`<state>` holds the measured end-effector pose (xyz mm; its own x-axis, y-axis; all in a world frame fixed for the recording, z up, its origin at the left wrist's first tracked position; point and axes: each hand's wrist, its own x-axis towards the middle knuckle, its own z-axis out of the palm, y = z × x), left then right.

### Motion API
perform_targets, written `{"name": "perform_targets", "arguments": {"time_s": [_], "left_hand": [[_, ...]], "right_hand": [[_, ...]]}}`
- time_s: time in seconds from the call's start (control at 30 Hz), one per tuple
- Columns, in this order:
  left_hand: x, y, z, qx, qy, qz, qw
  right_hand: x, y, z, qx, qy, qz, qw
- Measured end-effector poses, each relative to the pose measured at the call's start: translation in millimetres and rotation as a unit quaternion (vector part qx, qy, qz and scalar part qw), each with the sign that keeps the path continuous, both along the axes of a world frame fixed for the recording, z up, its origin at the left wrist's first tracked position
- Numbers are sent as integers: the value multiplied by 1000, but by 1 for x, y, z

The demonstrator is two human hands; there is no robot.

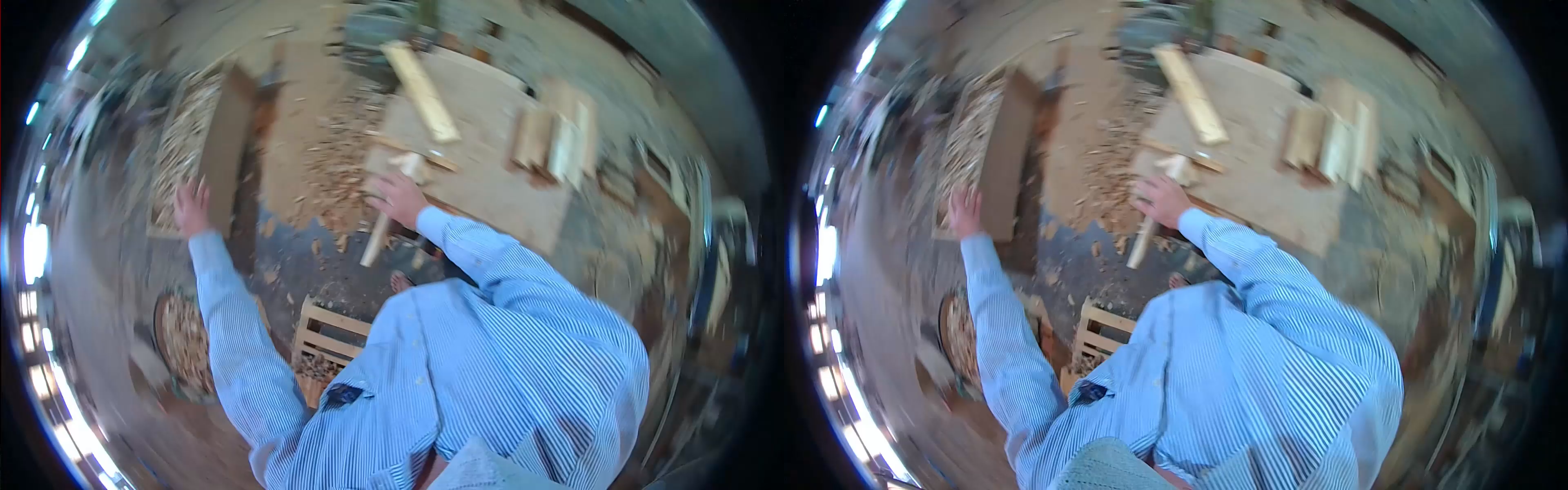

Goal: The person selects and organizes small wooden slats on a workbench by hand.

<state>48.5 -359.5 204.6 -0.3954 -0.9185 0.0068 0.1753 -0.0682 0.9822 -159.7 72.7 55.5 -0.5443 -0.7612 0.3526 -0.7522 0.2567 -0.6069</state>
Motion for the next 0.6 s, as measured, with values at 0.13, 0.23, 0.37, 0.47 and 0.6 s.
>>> {"name": "perform_targets", "arguments": {"time_s": [0.13,0.23,0.37,0.47,0.6], "left_hand": [[8,68,-213,-218,-258,-152,929],[55,205,-283,130,-171,-166,963],[63,282,-251,308,-245,-126,911],[53,284,-235,273,-290,-121,909],[28,273,-218,178,-288,-110,934]], "right_hand": [[-82,99,3,60,47,-209,975],[-126,177,11,113,139,-358,917],[-172,234,25,122,187,-462,858],[-184,242,26,282,27,-493,823],[-189,241,9,214,36,-520,827]]}}
